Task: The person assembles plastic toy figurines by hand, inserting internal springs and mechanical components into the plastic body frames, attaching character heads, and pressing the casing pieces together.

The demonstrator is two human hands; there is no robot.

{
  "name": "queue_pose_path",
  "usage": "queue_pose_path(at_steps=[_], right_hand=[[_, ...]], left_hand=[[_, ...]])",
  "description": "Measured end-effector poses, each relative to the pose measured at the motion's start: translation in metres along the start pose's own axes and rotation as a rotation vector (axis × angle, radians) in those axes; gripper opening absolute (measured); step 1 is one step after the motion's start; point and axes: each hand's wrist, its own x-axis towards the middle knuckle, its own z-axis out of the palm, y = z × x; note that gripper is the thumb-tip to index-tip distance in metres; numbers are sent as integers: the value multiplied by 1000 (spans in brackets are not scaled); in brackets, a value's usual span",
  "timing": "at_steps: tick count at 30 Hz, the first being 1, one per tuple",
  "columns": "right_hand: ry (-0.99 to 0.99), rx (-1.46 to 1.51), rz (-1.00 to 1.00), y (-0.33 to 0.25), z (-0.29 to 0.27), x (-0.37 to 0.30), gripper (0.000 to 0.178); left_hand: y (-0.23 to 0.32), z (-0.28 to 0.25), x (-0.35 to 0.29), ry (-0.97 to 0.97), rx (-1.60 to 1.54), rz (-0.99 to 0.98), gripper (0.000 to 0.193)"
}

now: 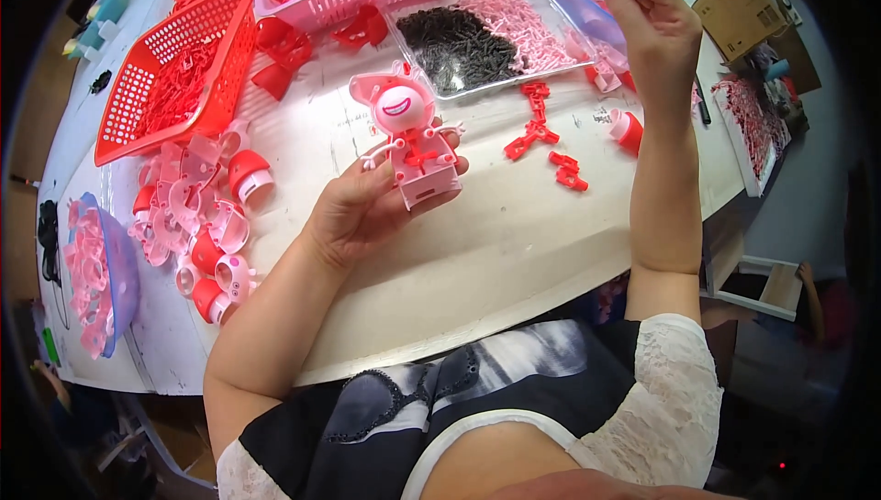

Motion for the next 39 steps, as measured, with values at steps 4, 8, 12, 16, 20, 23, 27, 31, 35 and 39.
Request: queue_pose_path(at_steps=[4, 8, 12, 16, 20, 23, 27, 31, 35, 39], right_hand=[[209, -964, 594, -17, 2, 13, 16], [-345, -1241, 802, -7, -26, 3, 20], [-560, -1138, 1022, 16, -13, -17, 15], [-776, -1283, 861, 41, 3, -23, 12], [-851, -1335, 911, 55, 12, -25, 11], [-856, -1357, 874, 57, 11, -36, 11], [-853, -1412, 841, 57, 13, -42, 11], [-901, -1407, 758, 61, 13, -44, 11], [-959, -1403, 721, 60, 8, -38, 12], [-763, -1285, 946, 57, 7, -28, 16]], left_hand=[[4, -2, -3, 33, 14, 22, 72], [4, 0, -3, 57, 8, 52, 69], [4, 3, 0, 113, 80, 47, 76], [3, 0, 1, 112, 83, 20, 76], [3, 1, 1, 104, 52, 35, 72], [2, 1, 3, 119, 35, 34, 73], [4, -1, 3, 165, 38, 13, 79], [7, -2, 1, 177, 13, -3, 80], [6, 0, 2, 178, -4, -20, 81], [7, 3, 2, 187, 15, -21, 83]])
